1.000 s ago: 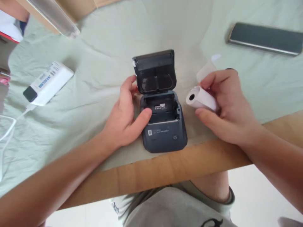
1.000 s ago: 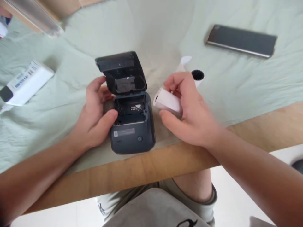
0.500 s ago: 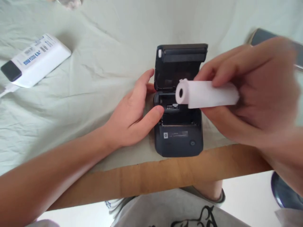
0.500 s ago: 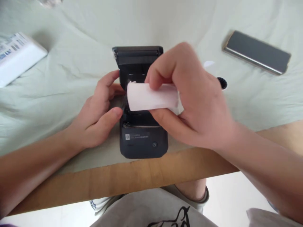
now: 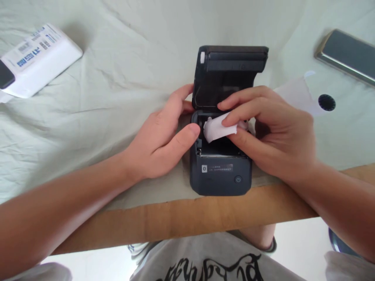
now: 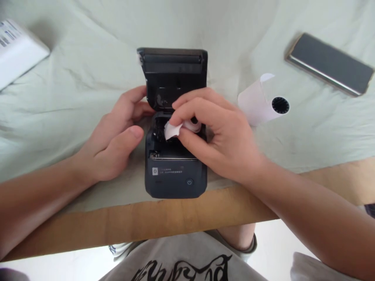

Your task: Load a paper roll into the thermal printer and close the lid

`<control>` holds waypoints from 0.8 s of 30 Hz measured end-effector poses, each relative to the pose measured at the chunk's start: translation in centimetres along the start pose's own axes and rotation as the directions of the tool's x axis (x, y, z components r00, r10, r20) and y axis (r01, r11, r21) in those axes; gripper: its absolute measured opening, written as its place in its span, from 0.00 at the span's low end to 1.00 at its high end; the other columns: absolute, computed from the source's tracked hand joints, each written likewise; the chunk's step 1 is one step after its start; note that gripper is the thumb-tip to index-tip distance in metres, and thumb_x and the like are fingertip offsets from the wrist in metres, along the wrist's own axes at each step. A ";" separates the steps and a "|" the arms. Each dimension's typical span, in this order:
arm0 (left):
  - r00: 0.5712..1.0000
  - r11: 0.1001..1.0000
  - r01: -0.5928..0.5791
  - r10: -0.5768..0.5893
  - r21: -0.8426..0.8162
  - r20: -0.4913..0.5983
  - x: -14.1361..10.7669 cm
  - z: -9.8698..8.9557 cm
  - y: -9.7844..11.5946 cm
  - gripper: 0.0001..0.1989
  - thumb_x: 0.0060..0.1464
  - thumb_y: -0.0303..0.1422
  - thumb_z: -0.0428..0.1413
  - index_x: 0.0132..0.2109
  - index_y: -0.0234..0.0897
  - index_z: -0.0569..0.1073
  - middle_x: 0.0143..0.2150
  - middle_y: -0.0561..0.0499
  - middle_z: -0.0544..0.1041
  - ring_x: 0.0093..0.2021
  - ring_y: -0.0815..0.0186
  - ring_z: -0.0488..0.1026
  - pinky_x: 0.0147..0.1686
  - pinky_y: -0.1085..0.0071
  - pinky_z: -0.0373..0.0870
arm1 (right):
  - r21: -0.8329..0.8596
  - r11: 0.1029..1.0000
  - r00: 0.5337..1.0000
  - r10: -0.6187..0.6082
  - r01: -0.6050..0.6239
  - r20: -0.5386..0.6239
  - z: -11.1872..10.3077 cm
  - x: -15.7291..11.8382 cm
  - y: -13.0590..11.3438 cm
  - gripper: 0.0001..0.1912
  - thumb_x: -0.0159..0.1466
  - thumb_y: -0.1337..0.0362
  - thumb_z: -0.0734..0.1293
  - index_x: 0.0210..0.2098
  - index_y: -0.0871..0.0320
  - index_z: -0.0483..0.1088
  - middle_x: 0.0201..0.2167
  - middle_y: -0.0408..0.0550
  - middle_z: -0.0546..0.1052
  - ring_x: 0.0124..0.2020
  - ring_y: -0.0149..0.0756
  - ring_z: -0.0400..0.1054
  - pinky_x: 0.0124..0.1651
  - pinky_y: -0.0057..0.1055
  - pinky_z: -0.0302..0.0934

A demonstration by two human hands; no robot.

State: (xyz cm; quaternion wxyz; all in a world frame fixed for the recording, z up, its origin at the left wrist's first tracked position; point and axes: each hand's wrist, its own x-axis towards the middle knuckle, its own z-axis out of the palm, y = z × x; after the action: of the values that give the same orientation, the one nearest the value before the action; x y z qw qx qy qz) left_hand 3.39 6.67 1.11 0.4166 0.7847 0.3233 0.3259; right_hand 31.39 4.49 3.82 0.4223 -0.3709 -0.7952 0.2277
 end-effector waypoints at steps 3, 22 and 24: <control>1.000 1.000 -0.023 0.024 0.020 -0.012 0.1 -0.1 -0.4 0.37 0.84 0.65 0.52 0.84 0.52 0.66 0.74 0.46 0.86 0.71 0.45 0.87 0.70 0.46 0.85 | -0.020 0.999 0.999 -0.028 0.028 0.021 -0.3 -0.2 0.0 0.08 0.77 0.70 0.76 0.47 0.48 0.85 0.53 0.41 0.88 0.43 0.29 0.82 0.47 0.29 0.81; 0.824 0.773 -0.499 0.563 0.392 -0.062 1.1 0.6 0.7 0.21 0.69 0.45 0.77 0.61 0.50 0.81 0.50 0.50 0.90 0.55 0.48 0.92 0.58 0.48 0.92 | 0.024 0.976 0.973 -0.212 0.215 -0.097 0.0 -0.9 -0.6 0.08 0.78 0.66 0.76 0.40 0.53 0.79 0.50 0.45 0.88 0.49 0.28 0.87 0.48 0.28 0.84; 0.821 0.769 -0.510 0.569 0.385 -0.048 1.2 0.3 1.2 0.15 0.70 0.40 0.76 0.58 0.51 0.81 0.47 0.52 0.90 0.52 0.50 0.93 0.55 0.51 0.94 | 0.023 0.974 0.971 -0.224 0.226 -0.088 -0.2 -0.9 -0.4 0.08 0.79 0.65 0.76 0.41 0.54 0.79 0.51 0.45 0.87 0.49 0.27 0.87 0.50 0.26 0.84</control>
State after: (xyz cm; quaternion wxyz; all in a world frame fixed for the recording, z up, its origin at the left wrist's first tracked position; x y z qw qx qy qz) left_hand 4.65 6.95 2.30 0.1284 0.8771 0.1697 0.4306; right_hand 31.66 3.57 3.76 0.4849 -0.2807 -0.8095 0.1755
